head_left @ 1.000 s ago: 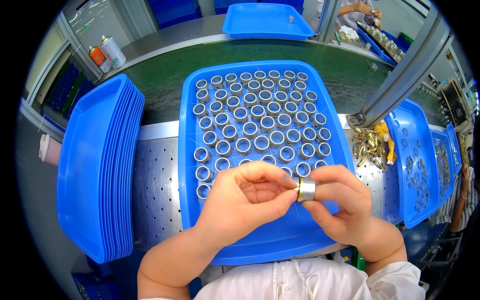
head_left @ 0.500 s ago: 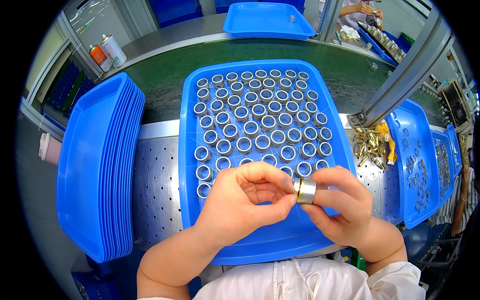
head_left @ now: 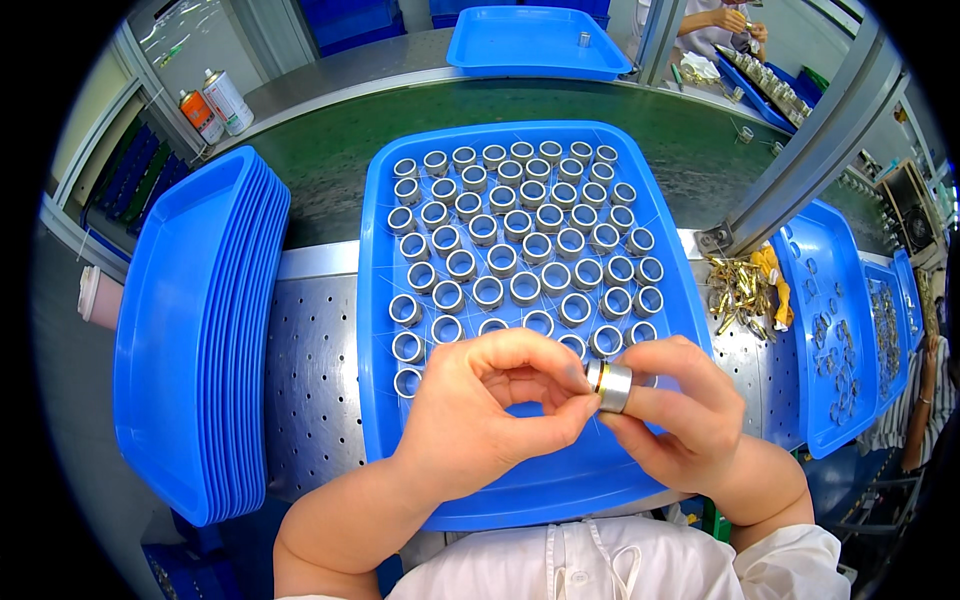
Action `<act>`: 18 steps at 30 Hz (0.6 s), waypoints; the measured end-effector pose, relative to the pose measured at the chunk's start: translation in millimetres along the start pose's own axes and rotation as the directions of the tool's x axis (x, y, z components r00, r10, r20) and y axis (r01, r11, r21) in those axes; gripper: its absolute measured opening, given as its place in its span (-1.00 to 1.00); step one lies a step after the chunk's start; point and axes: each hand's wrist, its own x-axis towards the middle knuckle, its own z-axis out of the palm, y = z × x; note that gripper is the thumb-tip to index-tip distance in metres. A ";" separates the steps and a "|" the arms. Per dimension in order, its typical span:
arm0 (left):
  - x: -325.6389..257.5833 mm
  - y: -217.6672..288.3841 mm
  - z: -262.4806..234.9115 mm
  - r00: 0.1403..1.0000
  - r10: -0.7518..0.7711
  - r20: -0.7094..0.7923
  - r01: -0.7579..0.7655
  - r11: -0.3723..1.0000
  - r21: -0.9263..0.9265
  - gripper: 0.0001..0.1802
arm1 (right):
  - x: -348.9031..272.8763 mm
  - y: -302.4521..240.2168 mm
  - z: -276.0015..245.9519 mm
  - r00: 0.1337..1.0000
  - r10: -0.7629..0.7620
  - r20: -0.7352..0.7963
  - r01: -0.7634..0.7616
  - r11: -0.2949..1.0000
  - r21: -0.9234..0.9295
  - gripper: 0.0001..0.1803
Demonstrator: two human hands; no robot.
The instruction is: The person repeatedly picks up small cylindrical metal components from a blue tray and wraps a thin wire around their circumference. The person handles the components one at a time, rotating them to ensure the wire is applied evenly before placing them back into the tray.
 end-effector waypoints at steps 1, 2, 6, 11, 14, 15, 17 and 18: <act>0.1 -1.2 1.0 1.000 -0.001 -0.009 0.001 1.000 -0.021 -0.77 | 0.2 0.0 -0.6 1.000 0.015 0.005 -0.015 1.000 0.017 -0.72; 0.1 -2.1 1.4 1.000 -0.002 -0.018 0.002 0.999 -0.042 -0.77 | 0.4 0.1 -1.0 1.000 0.029 0.011 -0.029 0.999 0.033 -0.72; 1.0 0.2 -0.2 0.995 -0.099 -0.016 0.095 0.980 -0.176 -0.78 | 1.7 -1.5 -2.7 0.995 0.102 0.001 -0.102 0.990 0.097 -0.74; 0.6 2.2 3.4 0.998 -0.063 -0.028 0.059 0.988 -0.140 -0.74 | 2.4 -2.5 -4.4 0.988 0.152 -0.005 -0.150 0.979 0.137 -0.75; -0.4 0.8 4.7 1.000 0.028 0.014 -0.028 1.000 0.001 -0.68 | -0.1 -1.1 -3.5 0.982 0.186 -0.031 -0.179 0.970 0.166 -0.74; -1.2 1.1 5.4 0.997 0.079 0.020 -0.080 0.992 0.093 -0.66 | 0.2 -1.4 -3.9 0.981 0.194 -0.029 -0.186 0.967 0.176 -0.75; -3.0 1.2 6.5 0.983 0.176 0.046 -0.182 0.945 0.271 -0.63 | 1.1 -1.4 -3.9 0.977 0.210 -0.021 -0.202 0.960 0.196 -0.76; -2.9 -0.1 6.4 0.980 0.191 0.052 -0.198 0.942 0.269 -0.63 | 0.7 -1.0 -3.8 0.974 0.225 -0.013 -0.217 0.952 0.217 -0.77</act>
